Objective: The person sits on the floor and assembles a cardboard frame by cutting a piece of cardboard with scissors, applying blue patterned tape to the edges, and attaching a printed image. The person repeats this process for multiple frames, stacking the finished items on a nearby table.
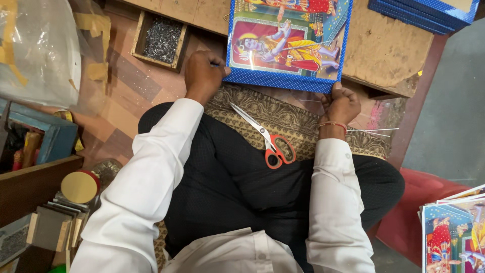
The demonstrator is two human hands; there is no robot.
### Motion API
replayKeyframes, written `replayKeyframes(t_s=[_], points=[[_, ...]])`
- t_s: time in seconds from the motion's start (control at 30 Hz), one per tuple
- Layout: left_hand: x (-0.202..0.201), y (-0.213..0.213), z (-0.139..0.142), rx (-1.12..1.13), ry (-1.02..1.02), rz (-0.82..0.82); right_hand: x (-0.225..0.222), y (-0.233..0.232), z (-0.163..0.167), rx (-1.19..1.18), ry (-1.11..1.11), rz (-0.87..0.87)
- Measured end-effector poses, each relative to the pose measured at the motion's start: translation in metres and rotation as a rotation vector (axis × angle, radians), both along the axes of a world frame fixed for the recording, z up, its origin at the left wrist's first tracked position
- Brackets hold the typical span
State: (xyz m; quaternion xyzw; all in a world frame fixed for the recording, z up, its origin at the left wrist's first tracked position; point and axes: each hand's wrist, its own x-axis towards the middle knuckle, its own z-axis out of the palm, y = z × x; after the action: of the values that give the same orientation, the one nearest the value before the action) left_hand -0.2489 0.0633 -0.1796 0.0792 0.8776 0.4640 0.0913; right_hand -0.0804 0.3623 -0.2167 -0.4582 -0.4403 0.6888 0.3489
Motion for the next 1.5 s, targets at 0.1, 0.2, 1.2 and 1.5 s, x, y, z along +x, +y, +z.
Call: replayKeyframes(t_s=[0.1,0.2,1.2,1.5], points=[[0.000,0.001,0.001,0.001,-0.029,0.015,0.001,0.000,0.000,-0.005,0.007,0.009],[0.001,0.002,0.003,-0.010,-0.045,0.020,0.000,-0.001,0.002,-0.003,0.005,0.010],[-0.001,0.004,0.007,-0.002,-0.131,0.017,0.000,-0.001,0.009,-0.048,-0.139,-0.070],[0.000,0.006,0.009,-0.040,-0.110,0.021,-0.002,-0.005,0.014,-0.049,-0.093,-0.087]])
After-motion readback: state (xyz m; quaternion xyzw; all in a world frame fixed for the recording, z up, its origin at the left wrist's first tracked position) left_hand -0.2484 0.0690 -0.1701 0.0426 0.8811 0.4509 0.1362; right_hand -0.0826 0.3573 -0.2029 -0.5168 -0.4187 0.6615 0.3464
